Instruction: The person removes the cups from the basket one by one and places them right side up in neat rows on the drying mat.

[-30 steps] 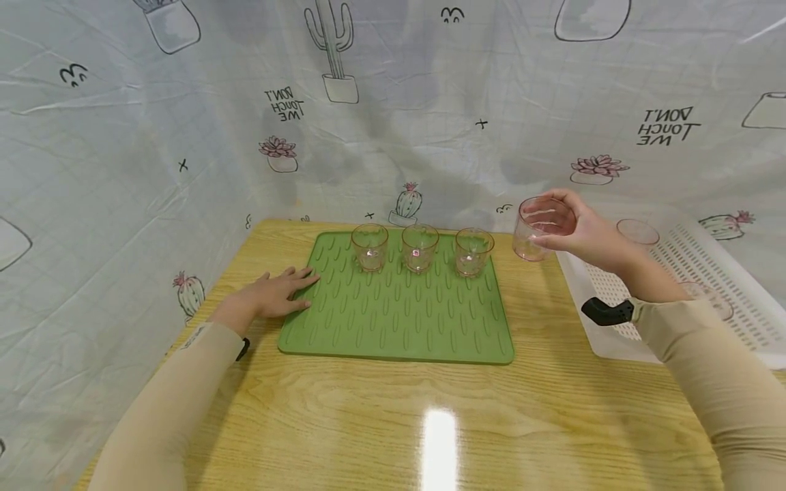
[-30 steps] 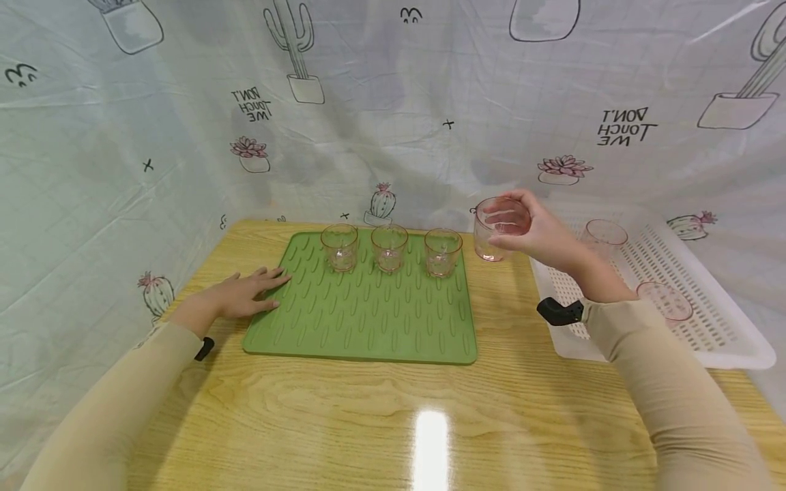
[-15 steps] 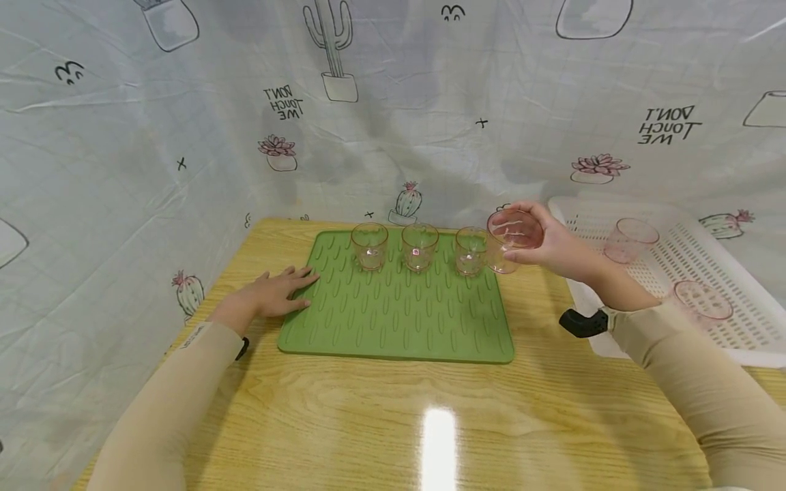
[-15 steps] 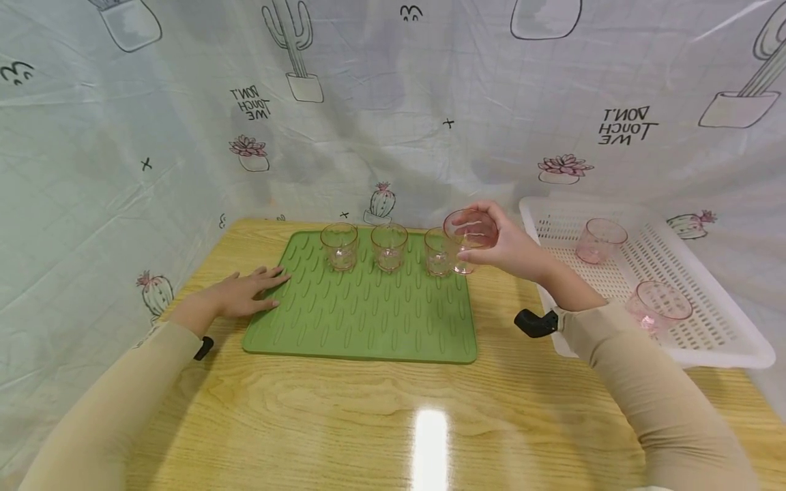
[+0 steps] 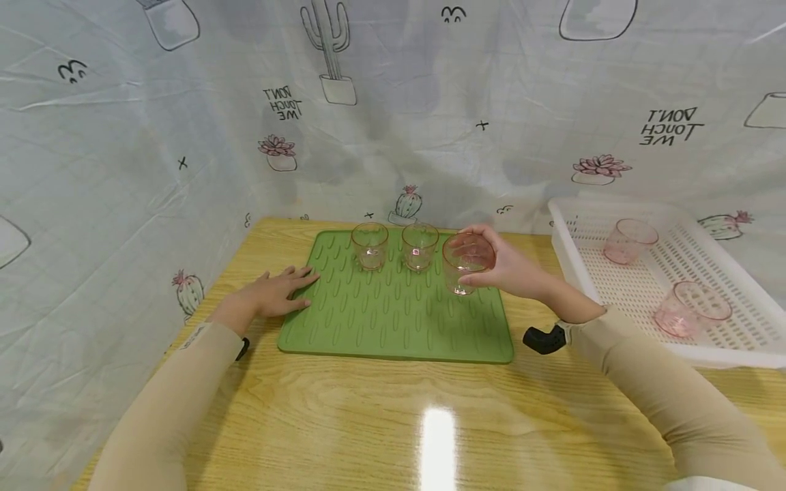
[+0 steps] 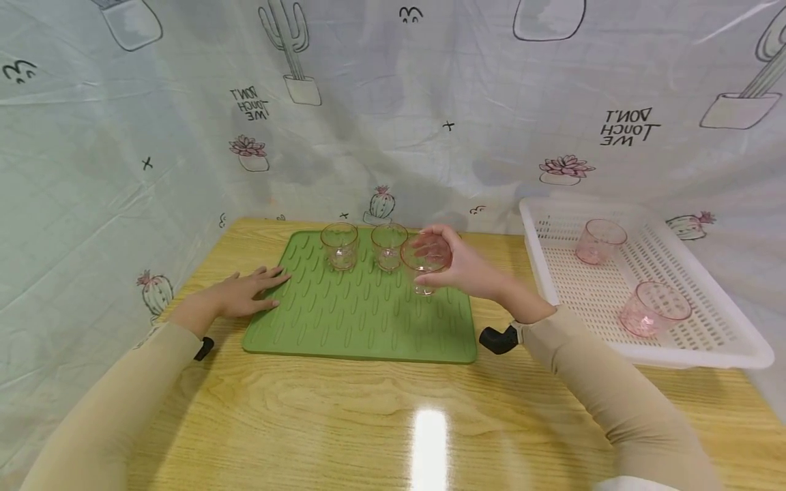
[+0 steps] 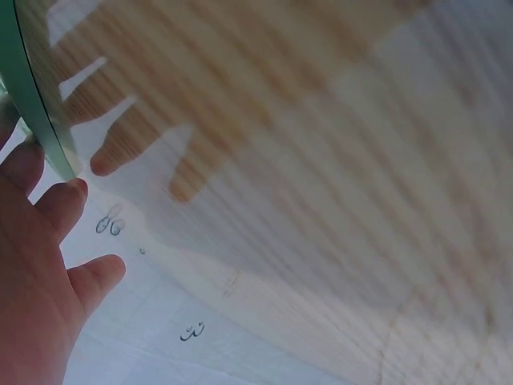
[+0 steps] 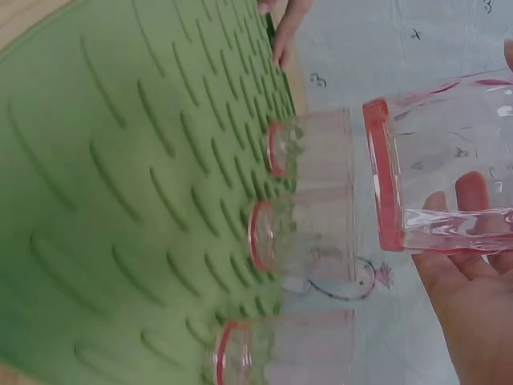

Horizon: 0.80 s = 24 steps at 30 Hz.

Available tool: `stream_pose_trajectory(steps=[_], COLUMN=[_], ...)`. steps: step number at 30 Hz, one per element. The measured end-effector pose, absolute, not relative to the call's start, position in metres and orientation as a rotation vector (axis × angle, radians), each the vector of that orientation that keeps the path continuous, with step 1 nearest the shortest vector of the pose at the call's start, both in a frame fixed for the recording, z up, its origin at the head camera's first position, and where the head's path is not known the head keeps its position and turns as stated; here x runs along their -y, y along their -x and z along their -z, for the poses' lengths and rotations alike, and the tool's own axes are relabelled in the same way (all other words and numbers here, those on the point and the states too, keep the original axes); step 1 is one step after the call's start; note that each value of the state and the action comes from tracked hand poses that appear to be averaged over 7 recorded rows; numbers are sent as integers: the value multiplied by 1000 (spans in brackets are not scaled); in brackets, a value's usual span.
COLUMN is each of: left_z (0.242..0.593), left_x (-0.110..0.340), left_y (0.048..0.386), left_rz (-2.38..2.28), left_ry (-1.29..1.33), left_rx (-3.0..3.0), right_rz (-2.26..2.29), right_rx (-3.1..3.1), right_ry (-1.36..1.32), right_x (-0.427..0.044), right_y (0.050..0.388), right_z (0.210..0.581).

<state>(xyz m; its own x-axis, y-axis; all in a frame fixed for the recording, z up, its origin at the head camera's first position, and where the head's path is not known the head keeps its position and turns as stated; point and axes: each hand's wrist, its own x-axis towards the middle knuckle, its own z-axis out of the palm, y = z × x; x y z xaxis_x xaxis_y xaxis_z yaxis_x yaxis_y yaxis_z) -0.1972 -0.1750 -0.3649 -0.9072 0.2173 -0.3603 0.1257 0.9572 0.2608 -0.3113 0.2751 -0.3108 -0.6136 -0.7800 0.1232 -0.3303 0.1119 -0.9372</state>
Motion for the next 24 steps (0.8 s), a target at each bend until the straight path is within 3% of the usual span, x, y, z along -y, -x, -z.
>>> stream_pose_trajectory(steps=[24], left_z=[365], left_x=[174], left_y=[198], left_rz=[-329], left_ry=[-244], left_rx=[-2712], right_rz=[1553], right_rx=[-1747], right_ry=[1161], right_x=[-196], right_y=[297], right_z=[348])
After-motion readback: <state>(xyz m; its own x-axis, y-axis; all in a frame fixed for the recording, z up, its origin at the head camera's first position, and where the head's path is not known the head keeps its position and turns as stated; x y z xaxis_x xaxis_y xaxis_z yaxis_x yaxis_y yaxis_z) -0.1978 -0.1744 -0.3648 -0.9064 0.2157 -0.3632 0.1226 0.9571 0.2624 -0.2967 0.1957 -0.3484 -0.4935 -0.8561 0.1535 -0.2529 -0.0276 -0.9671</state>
